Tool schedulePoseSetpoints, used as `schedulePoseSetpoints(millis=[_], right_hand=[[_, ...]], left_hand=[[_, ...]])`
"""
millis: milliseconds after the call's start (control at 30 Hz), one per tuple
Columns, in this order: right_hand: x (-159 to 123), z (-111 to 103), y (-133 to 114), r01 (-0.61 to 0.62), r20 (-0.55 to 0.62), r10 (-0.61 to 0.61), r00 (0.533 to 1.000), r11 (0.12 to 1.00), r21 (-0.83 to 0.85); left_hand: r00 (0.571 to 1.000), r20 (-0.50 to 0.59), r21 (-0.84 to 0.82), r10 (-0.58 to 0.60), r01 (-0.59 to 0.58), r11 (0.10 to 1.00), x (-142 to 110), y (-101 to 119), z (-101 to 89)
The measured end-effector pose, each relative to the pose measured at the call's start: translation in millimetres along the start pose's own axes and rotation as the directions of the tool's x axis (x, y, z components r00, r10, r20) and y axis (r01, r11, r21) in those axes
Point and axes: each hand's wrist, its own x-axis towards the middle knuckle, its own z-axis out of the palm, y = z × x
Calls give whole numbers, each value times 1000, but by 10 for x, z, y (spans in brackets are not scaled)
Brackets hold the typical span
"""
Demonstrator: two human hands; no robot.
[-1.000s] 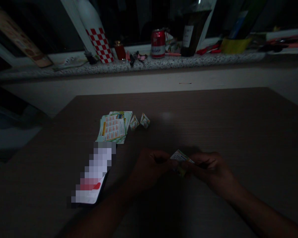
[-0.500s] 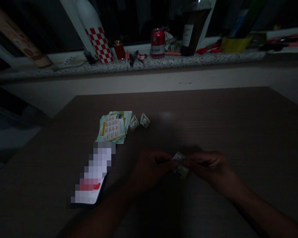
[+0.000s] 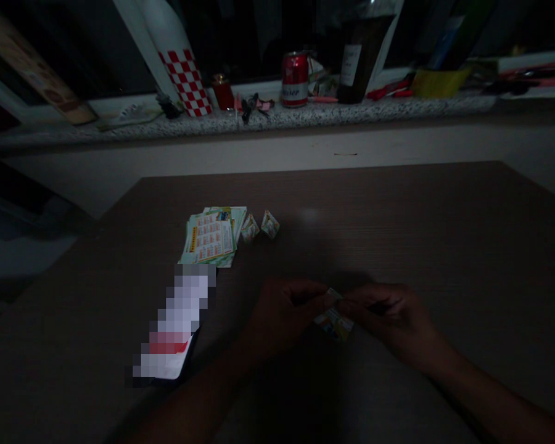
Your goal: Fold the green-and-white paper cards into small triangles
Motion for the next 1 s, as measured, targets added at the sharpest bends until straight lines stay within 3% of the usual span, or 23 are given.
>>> schedulePoseSetpoints(millis=[133,300,433,600,700,867,933,1000], right_hand=[[-11,21,-3,-7,-5,6,1000,1000,-28],[-13,29,-2,0,-22,-2,1000,998,-59],[13,19,2,24,-62,-27,998,998,-51],[22,-13,-19,95,-165,-125,978,980,-174],[15,-18,-21,67,-200,-96,975,987,-145],[14,-22,-29,47,-236,-57,970,998,-52],[14,-29,-34,40,-257,-50,965,998,-42],[15,-33,-30,46,-284,-52,957,999,-25]], left_hand=[[999,-38,103,25,-21,994,-15,8,12],[999,-16,92,38,-37,995,-8,5,14],[989,-34,167,141,-133,977,-15,23,5],[928,-100,389,359,-296,872,-42,48,-10],[925,-58,515,376,-295,805,-51,51,-24],[911,12,560,412,-347,752,-73,39,4],[917,-15,539,399,-329,776,-83,22,43],[937,-100,439,334,-259,860,-88,0,85]])
